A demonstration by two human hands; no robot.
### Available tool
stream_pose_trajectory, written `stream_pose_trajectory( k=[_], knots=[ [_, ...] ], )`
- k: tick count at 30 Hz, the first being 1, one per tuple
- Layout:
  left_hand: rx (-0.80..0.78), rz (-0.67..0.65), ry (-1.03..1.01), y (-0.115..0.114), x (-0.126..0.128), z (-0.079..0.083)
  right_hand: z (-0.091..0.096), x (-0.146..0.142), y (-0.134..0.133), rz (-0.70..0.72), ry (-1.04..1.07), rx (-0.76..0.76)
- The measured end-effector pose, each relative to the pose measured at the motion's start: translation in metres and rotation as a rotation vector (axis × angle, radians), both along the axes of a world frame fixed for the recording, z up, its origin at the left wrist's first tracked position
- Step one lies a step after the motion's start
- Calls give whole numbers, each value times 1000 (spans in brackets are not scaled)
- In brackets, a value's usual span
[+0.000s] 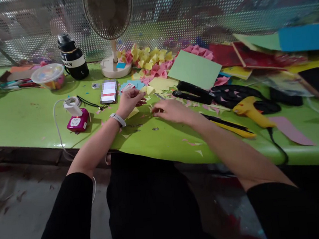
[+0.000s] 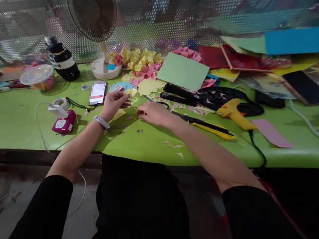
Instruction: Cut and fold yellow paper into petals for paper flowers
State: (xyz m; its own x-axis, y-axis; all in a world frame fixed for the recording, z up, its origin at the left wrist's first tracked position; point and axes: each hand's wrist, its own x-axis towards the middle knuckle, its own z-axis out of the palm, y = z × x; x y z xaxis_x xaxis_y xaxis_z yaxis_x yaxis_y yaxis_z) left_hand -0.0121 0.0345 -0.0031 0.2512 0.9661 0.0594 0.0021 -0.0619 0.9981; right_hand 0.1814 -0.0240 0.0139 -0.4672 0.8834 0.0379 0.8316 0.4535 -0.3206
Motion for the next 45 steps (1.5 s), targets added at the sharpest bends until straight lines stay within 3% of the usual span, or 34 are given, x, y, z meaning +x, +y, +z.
stream_pose_trajectory(
  k=[11,20,25,31,45],
  knots=[
    [-15,-53,22,0,1,-4,-26,-4,1,64,134,61],
    [56,-165,59,1,2,-12,5,27,-6,-41,443,103],
    [117,-276,50,-2,5,-14,10,38,-3,-48,552,180],
    [170,-356,48,-8,6,-11,11,36,-4,-2,585,219],
    [130,-345,5,-12,6,-6,21,37,-9,-30,516,102]
  ],
)
